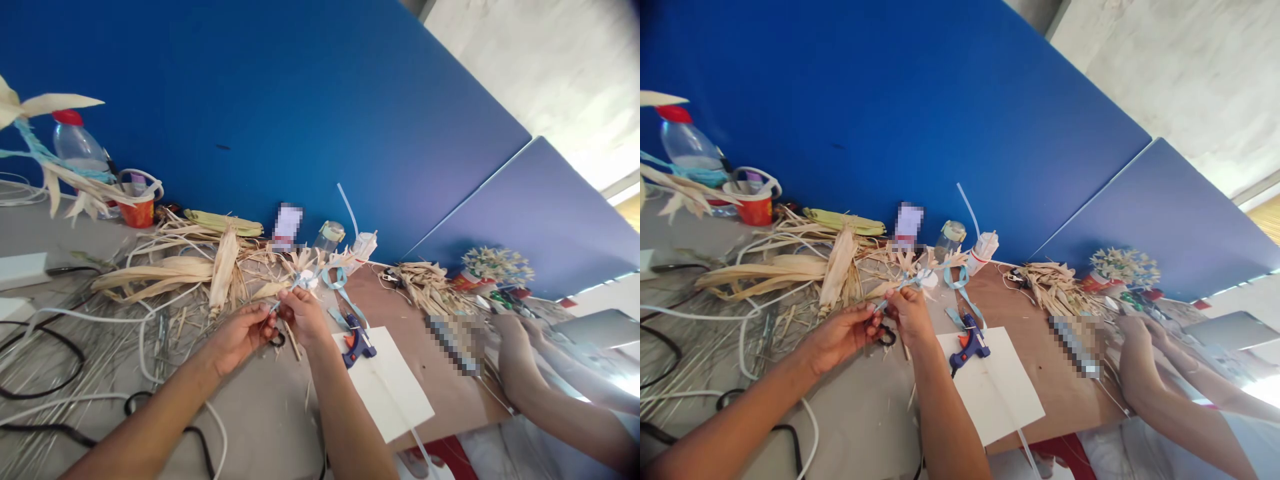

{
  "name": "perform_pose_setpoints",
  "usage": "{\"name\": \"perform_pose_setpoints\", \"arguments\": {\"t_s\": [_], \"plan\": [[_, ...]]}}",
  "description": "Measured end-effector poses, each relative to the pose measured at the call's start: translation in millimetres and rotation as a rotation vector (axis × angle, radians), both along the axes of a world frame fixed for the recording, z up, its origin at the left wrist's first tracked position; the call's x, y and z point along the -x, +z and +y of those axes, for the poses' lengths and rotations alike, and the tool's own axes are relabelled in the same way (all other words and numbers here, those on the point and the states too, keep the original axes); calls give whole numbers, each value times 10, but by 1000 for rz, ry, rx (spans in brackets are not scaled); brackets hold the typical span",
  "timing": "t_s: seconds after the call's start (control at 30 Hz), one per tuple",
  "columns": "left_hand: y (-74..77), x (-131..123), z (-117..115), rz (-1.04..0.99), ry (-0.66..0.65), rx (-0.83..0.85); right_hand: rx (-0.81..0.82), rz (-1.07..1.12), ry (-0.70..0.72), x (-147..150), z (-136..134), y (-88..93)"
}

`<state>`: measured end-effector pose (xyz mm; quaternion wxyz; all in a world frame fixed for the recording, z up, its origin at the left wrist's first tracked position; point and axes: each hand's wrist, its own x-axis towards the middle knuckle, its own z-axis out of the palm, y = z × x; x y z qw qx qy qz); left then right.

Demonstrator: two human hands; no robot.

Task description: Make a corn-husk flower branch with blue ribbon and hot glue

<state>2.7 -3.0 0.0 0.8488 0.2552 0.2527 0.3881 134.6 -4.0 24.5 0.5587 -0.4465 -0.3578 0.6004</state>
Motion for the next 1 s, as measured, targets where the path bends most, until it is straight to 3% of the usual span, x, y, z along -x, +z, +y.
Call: {"name": "perform_pose_setpoints", "arguments": {"t_s": [0.13, 0.27, 0.37, 0.53, 0.67, 0.73, 0.8, 0.93, 1.0], "plan": [[-8, 13, -31, -114, -147, -47, 58, 98, 145, -46, -18, 36], [15, 6, -47, -79, -128, -78, 19, 121, 127, -75, -13, 51], [22, -20, -29, 54, -11, -150, 50, 109, 88, -49, -11, 47], [-70, -76, 18, 511, 291, -501, 65, 31, -21, 17, 2, -2], [-125, -105, -1, 621, 297, -627, 27, -161, -154, 3, 15, -27], [-106, -113, -22, 597, 279, -601, -1, -245, -198, -17, 12, -17], [-67, -110, -40, 491, 221, -475, -46, -271, -193, -35, 2, 6], [1, -58, -48, 86, -5, -85, -106, -68, -38, -56, -20, 55], [15, -23, -46, -47, -72, 0, -93, 45, 48, -65, -26, 61]]}}
